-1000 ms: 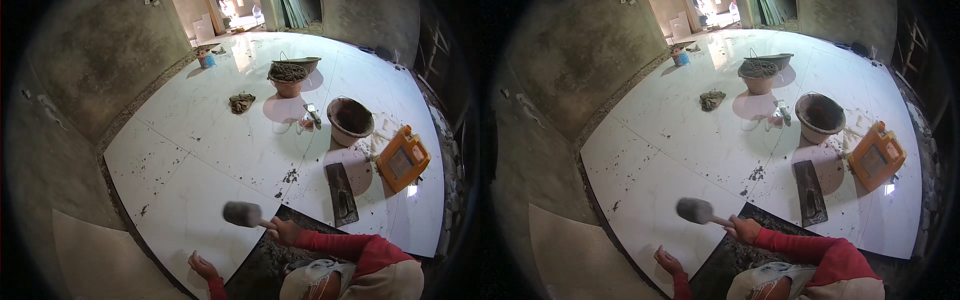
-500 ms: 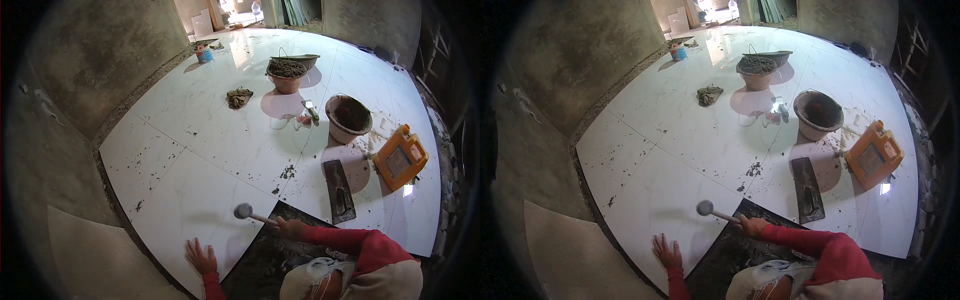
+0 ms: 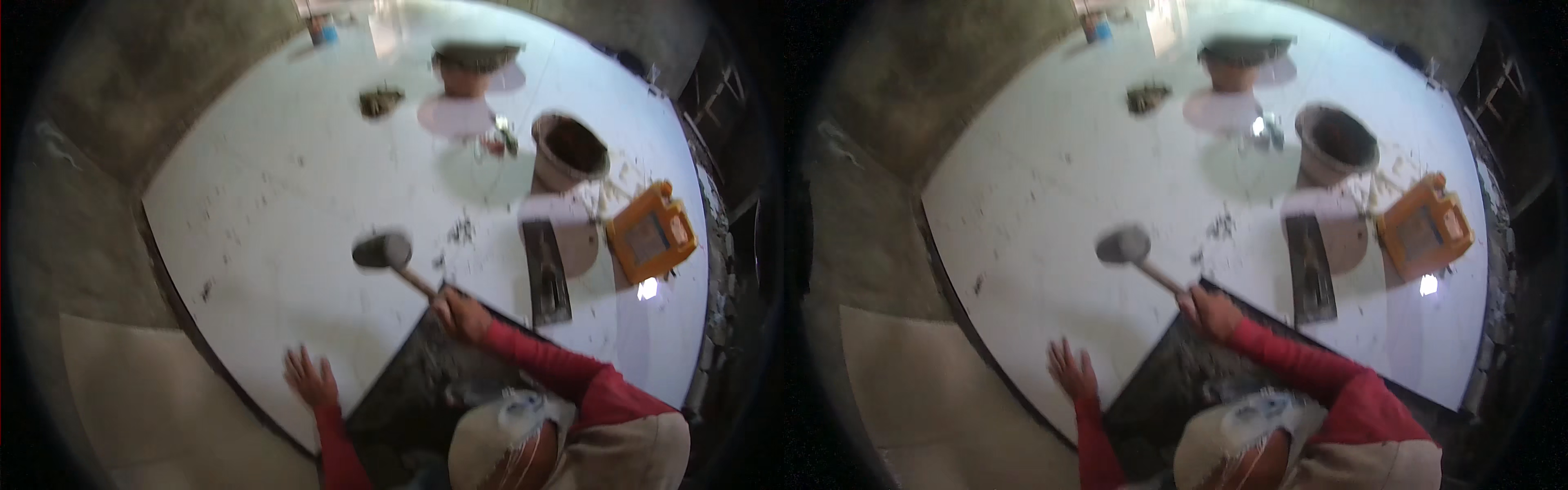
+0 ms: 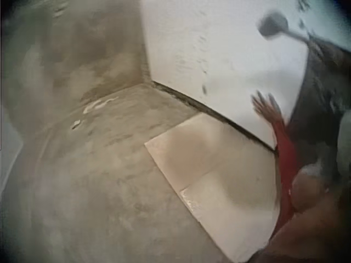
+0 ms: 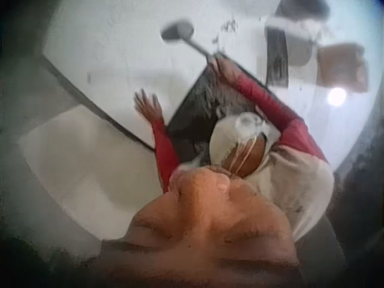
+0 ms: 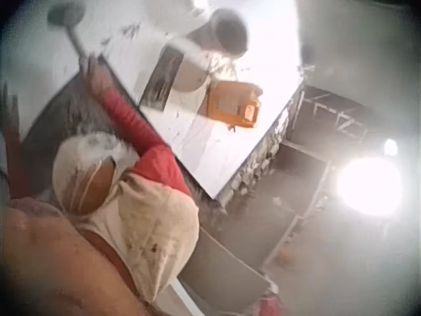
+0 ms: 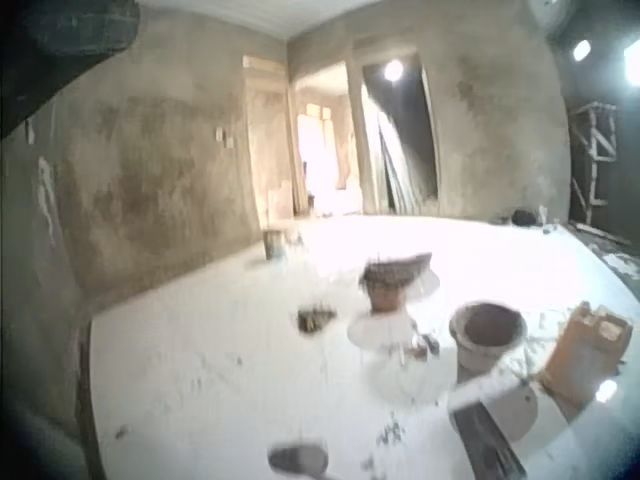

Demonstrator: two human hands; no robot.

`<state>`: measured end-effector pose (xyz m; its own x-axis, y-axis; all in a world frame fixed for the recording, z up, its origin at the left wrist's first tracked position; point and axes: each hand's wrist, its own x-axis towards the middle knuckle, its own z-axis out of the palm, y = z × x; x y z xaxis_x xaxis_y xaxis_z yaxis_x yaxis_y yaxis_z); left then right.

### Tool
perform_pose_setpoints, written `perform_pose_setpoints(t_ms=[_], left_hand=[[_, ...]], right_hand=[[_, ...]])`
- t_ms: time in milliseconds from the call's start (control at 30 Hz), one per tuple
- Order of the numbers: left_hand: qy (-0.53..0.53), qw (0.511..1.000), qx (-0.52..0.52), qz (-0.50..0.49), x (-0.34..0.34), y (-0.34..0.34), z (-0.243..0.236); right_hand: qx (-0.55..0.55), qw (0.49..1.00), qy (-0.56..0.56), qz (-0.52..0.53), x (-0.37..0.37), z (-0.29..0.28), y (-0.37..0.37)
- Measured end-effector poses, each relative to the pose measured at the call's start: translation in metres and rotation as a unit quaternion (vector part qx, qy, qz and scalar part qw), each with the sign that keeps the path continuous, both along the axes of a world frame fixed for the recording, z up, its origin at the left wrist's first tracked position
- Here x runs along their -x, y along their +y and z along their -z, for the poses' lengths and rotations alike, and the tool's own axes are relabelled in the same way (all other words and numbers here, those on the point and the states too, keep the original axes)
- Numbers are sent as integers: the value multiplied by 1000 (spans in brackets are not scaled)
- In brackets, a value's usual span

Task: The person places a large white tile onto a bed of mortar on the floor, taps it into place with a rubber mallet, and uses their fingers to scrape away excess mortar from the tile edges.

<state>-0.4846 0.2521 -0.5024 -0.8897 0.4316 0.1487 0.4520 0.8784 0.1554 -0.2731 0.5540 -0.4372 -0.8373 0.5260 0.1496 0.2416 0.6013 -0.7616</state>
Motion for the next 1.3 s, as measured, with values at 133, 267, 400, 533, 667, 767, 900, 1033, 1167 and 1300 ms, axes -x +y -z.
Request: perform_pose_setpoints(t_ms=[133, 267, 400, 533, 667, 767, 900, 1033, 1167, 1300], left_hand=[[2, 1000, 10, 19, 1, -2, 7], [5, 1000, 3, 2, 3, 1, 7], [11, 1000, 21, 12, 3, 2, 5], [4, 1000, 5, 2, 4, 0, 9], [4, 1000, -25, 14, 5, -7, 17], [-27, 1000, 1, 8, 7, -10, 19], [34, 999, -25, 6, 8, -7, 17], [10, 1000, -8, -10, 9, -4, 14], [38, 998, -51, 8, 10, -9, 15], [36, 999, -36, -7, 12, -13, 20]], right_hand=[[53, 993, -102, 7, -1, 1, -11], [71, 981, -176, -41, 0, -6, -34], [103, 980, 29, -165, 7, -7, -49], [80, 937, -301, -157, 14, -6, -53], [96, 974, -75, -189, 18, -10, -66], [126, 969, 40, -211, 22, -17, -70], [46, 946, -277, -159, 27, -23, -62], [31, 979, -78, -188, 27, -20, -58], [133, 977, 72, -151, 23, -8, -62], [-21, 964, -200, -175, 26, 0, -57]])
